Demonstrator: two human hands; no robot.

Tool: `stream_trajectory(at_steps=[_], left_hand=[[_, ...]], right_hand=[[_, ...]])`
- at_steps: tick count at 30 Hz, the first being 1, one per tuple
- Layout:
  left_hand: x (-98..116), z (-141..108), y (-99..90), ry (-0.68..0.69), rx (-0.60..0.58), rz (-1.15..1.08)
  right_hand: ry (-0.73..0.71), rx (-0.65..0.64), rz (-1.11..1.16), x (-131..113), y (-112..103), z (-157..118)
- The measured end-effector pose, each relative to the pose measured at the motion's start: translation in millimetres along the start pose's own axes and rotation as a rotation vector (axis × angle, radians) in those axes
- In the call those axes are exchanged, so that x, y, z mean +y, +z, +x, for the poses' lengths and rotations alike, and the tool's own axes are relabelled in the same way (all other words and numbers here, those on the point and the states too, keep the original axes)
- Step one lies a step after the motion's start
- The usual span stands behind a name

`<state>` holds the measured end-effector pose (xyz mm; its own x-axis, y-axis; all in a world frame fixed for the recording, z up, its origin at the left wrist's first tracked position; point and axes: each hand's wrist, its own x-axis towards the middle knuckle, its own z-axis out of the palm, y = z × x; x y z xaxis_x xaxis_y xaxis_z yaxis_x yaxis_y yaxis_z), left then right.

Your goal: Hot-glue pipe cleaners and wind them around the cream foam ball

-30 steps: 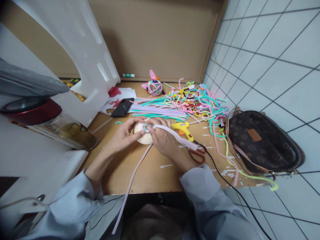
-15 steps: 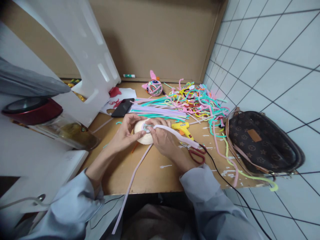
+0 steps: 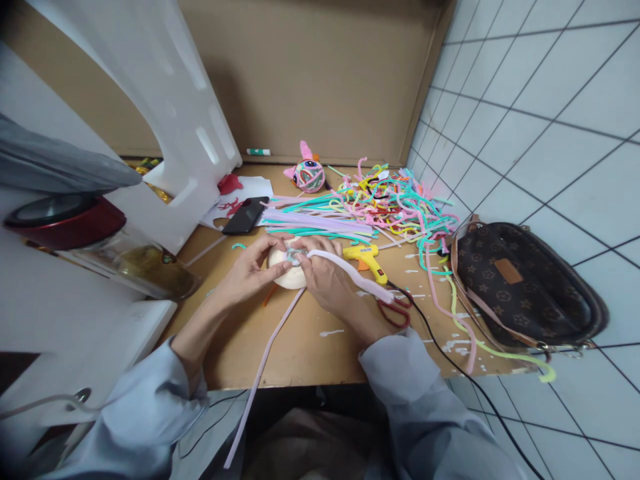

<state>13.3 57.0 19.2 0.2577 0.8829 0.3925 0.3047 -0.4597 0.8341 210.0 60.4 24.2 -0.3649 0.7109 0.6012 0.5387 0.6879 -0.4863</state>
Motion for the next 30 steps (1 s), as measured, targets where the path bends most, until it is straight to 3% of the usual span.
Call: stream_trajectory(at_steps=[30], left_hand=[[-3.7, -0.6, 1.3, 0.052, 0.013, 0.030]], right_hand=[[-0.067, 0.003, 0.009, -3.8, 1.3, -1.4]])
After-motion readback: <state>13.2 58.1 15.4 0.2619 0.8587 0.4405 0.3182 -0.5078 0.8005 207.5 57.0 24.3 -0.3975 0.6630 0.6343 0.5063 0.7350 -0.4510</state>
